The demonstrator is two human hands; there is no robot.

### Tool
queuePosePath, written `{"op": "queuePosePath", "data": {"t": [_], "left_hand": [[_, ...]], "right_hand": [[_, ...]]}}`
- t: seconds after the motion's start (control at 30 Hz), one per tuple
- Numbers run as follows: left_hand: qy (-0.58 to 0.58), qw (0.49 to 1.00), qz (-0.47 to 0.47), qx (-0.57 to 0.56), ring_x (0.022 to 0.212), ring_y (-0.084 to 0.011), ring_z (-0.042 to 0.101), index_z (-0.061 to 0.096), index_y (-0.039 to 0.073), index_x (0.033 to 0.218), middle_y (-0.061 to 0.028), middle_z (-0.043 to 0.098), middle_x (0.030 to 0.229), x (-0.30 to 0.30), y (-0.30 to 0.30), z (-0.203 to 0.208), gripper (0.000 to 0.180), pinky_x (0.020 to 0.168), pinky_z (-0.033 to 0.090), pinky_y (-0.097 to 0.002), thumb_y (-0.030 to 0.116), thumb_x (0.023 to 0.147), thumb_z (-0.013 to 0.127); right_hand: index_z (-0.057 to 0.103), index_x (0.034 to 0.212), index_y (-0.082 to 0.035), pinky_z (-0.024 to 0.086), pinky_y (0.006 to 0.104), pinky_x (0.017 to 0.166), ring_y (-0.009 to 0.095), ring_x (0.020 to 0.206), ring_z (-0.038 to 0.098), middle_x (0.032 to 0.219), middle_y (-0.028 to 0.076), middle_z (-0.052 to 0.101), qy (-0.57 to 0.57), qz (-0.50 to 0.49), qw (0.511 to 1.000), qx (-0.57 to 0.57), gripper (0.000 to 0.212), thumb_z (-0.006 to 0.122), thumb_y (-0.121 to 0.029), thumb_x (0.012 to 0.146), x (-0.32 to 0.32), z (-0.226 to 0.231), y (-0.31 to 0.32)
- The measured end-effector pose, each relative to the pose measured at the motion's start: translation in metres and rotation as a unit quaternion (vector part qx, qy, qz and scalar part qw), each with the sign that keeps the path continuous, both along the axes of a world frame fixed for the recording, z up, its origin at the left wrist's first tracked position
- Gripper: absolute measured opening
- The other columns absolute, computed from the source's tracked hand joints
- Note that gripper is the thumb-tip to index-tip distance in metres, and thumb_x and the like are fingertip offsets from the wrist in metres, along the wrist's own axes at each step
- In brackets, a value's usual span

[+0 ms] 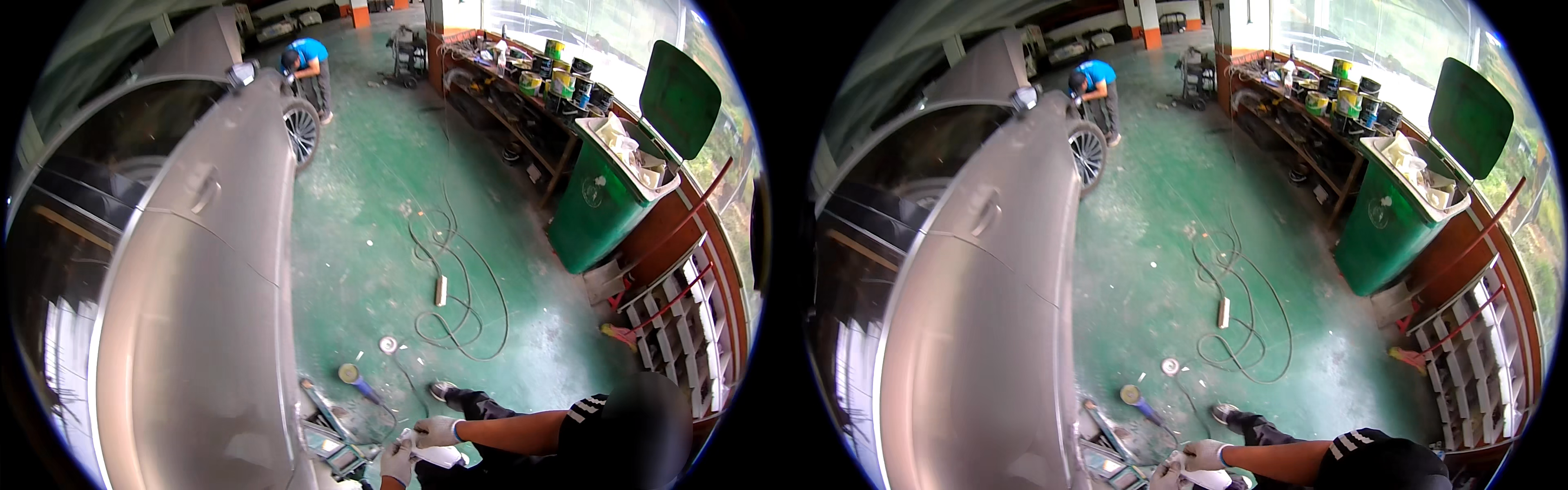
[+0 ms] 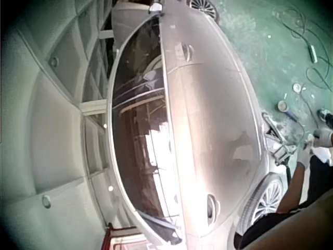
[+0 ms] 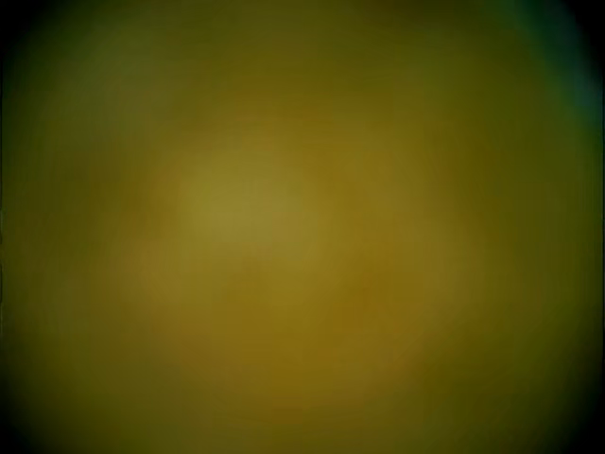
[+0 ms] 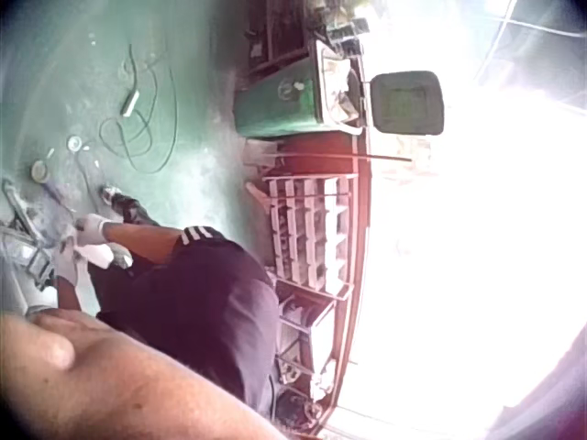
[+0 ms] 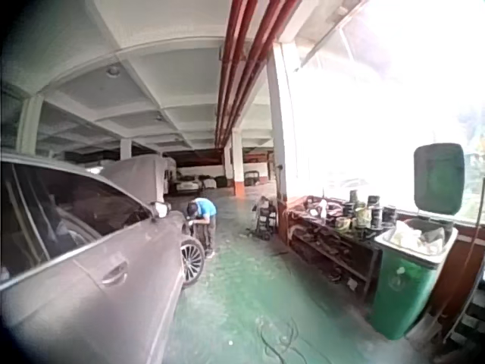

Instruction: The person repairs a damaged section of a car's front bumper. They use a metal file to smooth the edges of the damage, then apply a body filler with a putty knife. Afterward, they use an angle grinder to sand the filler flush with the bumper surface. Finally, they use a hammer to adjust a detached white car door panel on a workbench.

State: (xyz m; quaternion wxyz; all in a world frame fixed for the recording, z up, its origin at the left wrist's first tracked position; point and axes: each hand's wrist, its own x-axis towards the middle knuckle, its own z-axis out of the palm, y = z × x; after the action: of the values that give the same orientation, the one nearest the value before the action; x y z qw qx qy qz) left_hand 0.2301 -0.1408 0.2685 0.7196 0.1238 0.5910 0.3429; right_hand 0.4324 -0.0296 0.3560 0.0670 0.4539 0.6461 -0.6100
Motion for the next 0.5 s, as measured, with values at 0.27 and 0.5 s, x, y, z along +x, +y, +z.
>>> {"op": "queuePosePath", "data": {"t": [0.27,0.5], "left_hand": [[0.156,0.984,0.047,0.074,0.101,-0.0165,0.061,0.065,-0.003,0.135,-0.0103,0.065,0.116,0.02,-0.008,0.225,0.048,0.086,0.054,-0.0313,0.038,0.109,0.064],[0.215,0.949,0.186,0.134,0.089,-0.0108,0.06,0.072,0.003,0.121,-0.0029,0.068,0.106,0.1,-0.052,0.25,0.039,0.076,0.053,-0.029,0.04,0.108,0.068]], "right_hand": [[0.069,0.126,-0.004,0.052,0.0476,0.099,0.04,0.117,0.069,0.12,0.023,0.073,0.082,0.144,0.98,0.109,0.056,0.066,-0.047,0.09,-0.014,0.169,0.012],[0.066,0.11,-0.004,0.051,0.0513,0.088,0.044,0.103,0.069,0.104,0.022,0.072,0.162,0.242,0.944,0.155,0.045,0.067,-0.046,0.093,0.017,0.166,-0.001]]}}
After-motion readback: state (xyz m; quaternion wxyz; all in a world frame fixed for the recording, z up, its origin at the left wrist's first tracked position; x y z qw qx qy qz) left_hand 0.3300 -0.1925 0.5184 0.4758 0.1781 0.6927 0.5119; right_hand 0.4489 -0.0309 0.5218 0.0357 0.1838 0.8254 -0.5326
